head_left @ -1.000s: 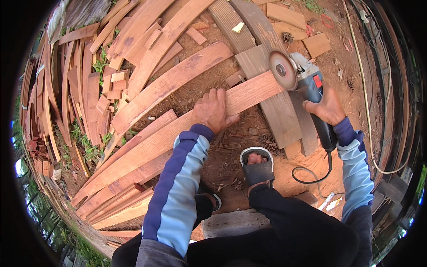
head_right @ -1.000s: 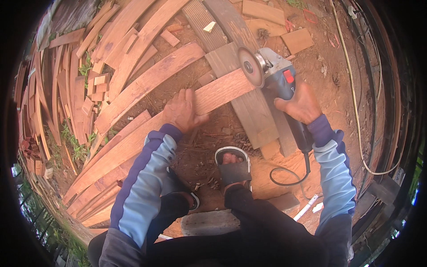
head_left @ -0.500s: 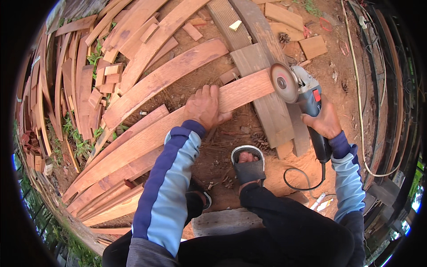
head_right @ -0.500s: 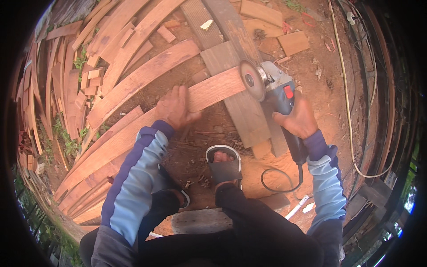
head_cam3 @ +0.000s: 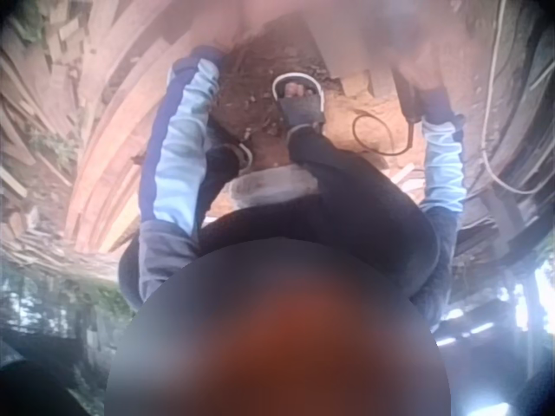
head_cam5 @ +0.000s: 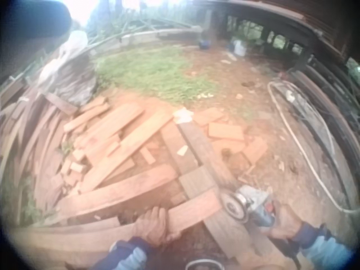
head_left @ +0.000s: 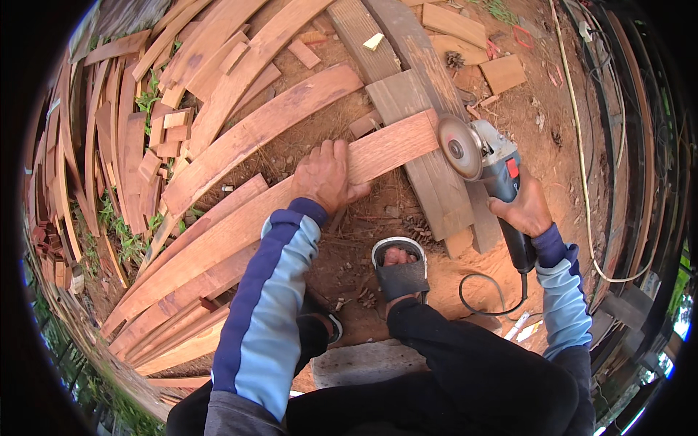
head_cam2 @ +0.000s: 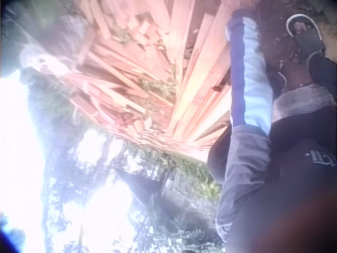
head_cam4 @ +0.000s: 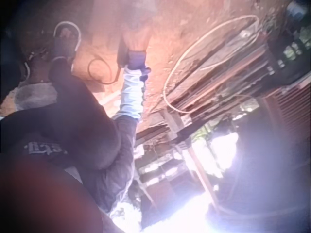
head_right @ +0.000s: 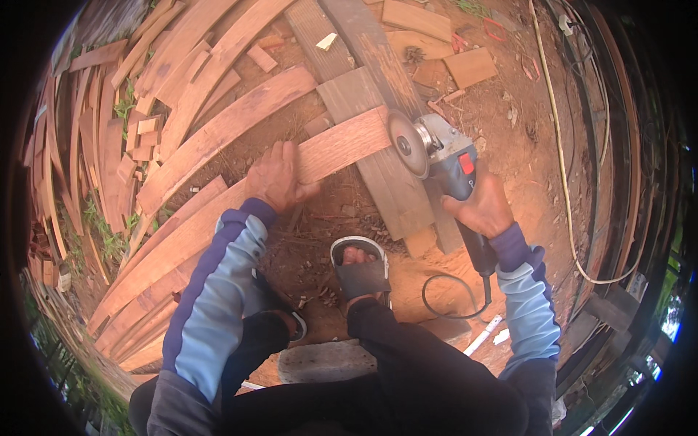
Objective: The person uses an angle grinder to cut several wooden planks into smaller pieces. They repeatedly pick up planks, position them on a support, cut them, and place the cut pieces aside. The work area is outdoors with scattered wood and debris.
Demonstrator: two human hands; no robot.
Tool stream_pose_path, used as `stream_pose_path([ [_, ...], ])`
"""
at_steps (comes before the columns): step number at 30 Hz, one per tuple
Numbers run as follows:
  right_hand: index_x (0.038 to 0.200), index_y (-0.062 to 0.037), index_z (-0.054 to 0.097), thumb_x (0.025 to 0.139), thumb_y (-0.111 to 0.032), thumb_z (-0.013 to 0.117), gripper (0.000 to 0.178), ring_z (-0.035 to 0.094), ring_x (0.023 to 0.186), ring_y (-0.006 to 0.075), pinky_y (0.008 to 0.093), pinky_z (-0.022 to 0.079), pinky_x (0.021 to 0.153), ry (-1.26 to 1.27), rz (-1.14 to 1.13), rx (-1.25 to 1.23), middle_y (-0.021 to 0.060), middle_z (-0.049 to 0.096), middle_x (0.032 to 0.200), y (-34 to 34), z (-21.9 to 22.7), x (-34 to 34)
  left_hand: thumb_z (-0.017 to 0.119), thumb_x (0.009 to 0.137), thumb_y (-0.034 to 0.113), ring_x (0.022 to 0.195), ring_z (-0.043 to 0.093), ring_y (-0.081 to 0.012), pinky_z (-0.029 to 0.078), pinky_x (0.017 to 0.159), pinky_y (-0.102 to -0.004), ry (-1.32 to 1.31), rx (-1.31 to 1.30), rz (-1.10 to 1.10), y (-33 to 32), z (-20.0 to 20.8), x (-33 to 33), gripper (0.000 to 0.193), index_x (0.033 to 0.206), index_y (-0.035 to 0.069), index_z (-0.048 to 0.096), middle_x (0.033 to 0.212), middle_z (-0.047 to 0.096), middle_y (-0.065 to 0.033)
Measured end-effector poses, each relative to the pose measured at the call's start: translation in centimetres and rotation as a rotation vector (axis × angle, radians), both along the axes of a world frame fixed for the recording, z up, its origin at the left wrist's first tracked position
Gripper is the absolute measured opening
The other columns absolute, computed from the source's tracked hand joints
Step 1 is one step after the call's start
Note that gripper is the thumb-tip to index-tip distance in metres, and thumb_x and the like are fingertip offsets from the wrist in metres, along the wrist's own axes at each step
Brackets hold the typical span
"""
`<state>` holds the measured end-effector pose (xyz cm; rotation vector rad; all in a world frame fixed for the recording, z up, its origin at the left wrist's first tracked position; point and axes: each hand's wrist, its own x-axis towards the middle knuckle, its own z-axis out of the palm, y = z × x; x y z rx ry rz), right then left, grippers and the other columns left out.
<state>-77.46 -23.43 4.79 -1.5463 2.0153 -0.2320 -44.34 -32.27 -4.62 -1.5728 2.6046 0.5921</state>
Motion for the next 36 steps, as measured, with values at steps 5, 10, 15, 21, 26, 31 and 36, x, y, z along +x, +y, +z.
stream_pose_path([
  [5, 0.105, 0.0117, 0.052, 0.065, -0.019, 0.076, 0.056, 0.067, 0.079, 0.0390, 0.0422, 0.053, 0.071, -0.043, -0.029, 0.013, 0.0280, 0.065, 0.086, -0.7, 0.7, 0.7, 0.078, 0.069, 0.053, 0.093, 0.063, -0.0324, 0.054, 0.080, -0.0415, -0.023, 0.016, 0.000, 0.0, -0.2, -0.1, 0.067, 0.104, 0.003, 0.050, 0.096, 0.057, -0.0143],
  [10, 0.101, 0.0114, 0.053, 0.064, -0.020, 0.075, 0.053, 0.066, 0.079, 0.0391, 0.0425, 0.052, 0.071, -0.039, -0.036, 0.007, 0.0280, 0.064, 0.085, -1.0, 0.7, 0.8, 0.077, 0.069, 0.053, 0.095, 0.062, -0.0315, 0.054, 0.080, -0.0412, -0.019, 0.002, -0.003, 0.0, -0.4, -0.1, 0.067, 0.105, 0.003, 0.050, 0.098, 0.056, -0.0143],
  [15, 0.096, 0.0105, 0.052, 0.064, -0.019, 0.075, 0.050, 0.065, 0.076, 0.0379, 0.0425, 0.051, 0.069, -0.023, -0.044, -0.011, 0.0258, 0.063, 0.081, -1.1, 0.0, 0.6, 0.077, 0.070, 0.052, 0.096, 0.062, -0.0312, 0.054, 0.082, -0.0405, -0.025, 0.001, -0.006, 0.0, -0.4, -0.1, 0.069, 0.108, 0.002, 0.051, 0.099, 0.056, -0.0145],
  [21, 0.104, 0.0085, 0.053, 0.062, -0.018, 0.077, 0.055, 0.062, 0.072, 0.0288, 0.0398, 0.051, 0.069, -0.058, -0.098, 0.051, 0.0209, 0.062, 0.080, -1.8, 1.0, 1.3, 0.077, 0.070, 0.053, 0.098, 0.061, -0.0318, 0.053, 0.084, -0.0408, -0.033, 0.028, 0.000, 0.0, -0.3, -0.1, 0.071, 0.110, 0.001, 0.050, 0.099, 0.056, -0.0150],
  [26, 0.106, 0.0086, 0.053, 0.062, -0.018, 0.077, 0.057, 0.061, 0.073, 0.0277, 0.0394, 0.051, 0.070, -0.097, -0.081, -0.003, 0.0206, 0.062, 0.080, -1.7, 0.6, 1.1, 0.077, 0.069, 0.053, 0.098, 0.061, -0.0321, 0.053, 0.084, -0.0408, -0.034, 0.035, 0.015, 0.0, 0.0, -0.2, 0.071, 0.109, 0.001, 0.051, 0.100, 0.056, -0.0154],
  [31, 0.109, 0.0097, 0.052, 0.062, -0.017, 0.076, 0.059, 0.062, 0.075, 0.0289, 0.0396, 0.051, 0.071, -0.095, -0.109, 0.041, 0.0218, 0.062, 0.082, -1.4, 0.5, 0.7, 0.078, 0.068, 0.053, 0.096, 0.062, -0.0323, 0.053, 0.083, -0.0408, -0.023, 0.035, 0.010, -0.1, -0.2, -0.6, 0.069, 0.106, 0.001, 0.051, 0.100, 0.057, -0.0159],
  [36, 0.108, 0.0118, 0.050, 0.061, -0.017, 0.076, 0.061, 0.063, 0.075, 0.0309, 0.0408, 0.051, 0.070, 0.002, -0.093, 0.124, 0.0248, 0.061, 0.082, -1.1, 0.9, 0.6, 0.077, 0.068, 0.053, 0.095, 0.063, -0.0330, 0.053, 0.081, -0.0423, -0.056, 0.024, 0.017, 0.0, 0.0, -0.6, 0.068, 0.105, 0.002, 0.051, 0.099, 0.057, -0.0160],
])
